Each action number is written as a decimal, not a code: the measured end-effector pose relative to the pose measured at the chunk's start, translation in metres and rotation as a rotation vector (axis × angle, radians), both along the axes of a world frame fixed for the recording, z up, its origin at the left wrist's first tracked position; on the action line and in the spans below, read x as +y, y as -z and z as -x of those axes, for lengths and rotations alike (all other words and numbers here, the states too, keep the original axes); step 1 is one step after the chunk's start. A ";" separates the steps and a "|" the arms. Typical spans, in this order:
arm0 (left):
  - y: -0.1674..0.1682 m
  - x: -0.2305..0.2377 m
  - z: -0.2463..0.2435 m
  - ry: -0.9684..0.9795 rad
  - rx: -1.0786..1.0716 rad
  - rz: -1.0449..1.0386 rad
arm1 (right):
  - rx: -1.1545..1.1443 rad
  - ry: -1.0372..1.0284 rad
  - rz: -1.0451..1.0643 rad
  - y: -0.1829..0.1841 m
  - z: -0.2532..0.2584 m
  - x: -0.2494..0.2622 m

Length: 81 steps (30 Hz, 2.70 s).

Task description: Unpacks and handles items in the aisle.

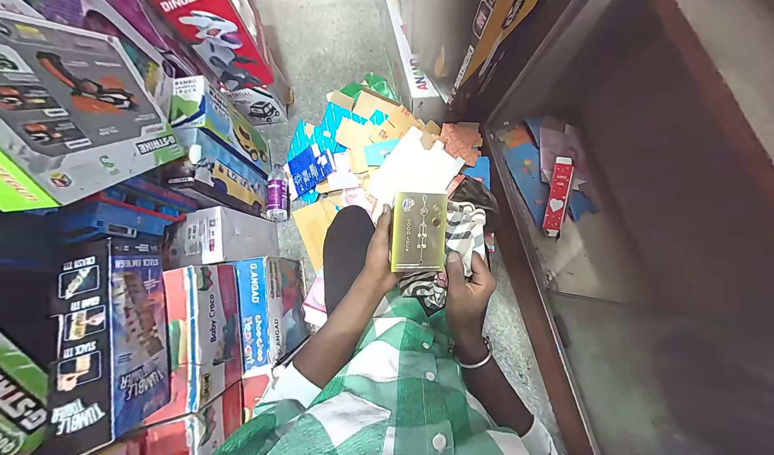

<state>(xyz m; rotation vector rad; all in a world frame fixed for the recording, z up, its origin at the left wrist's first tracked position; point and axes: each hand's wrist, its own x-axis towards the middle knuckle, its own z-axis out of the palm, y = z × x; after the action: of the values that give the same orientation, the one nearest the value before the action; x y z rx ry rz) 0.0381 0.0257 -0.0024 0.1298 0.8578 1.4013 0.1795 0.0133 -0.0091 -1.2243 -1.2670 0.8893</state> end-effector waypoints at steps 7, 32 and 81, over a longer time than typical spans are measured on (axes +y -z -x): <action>0.027 0.060 0.036 -0.064 -0.064 0.026 | 0.015 -0.063 0.124 0.021 0.035 0.076; -0.201 0.247 0.165 -0.282 -0.043 -0.102 | -0.065 -0.517 -0.067 -0.222 0.147 0.330; -0.263 0.273 0.101 -0.339 0.728 -0.460 | 0.491 -0.500 0.172 -0.277 0.110 0.345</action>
<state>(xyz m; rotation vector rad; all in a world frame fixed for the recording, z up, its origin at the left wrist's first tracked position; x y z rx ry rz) -0.0624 0.2986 0.2606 0.9262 1.1635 1.8928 0.0700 0.3582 0.2683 -0.7451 -1.1164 1.5807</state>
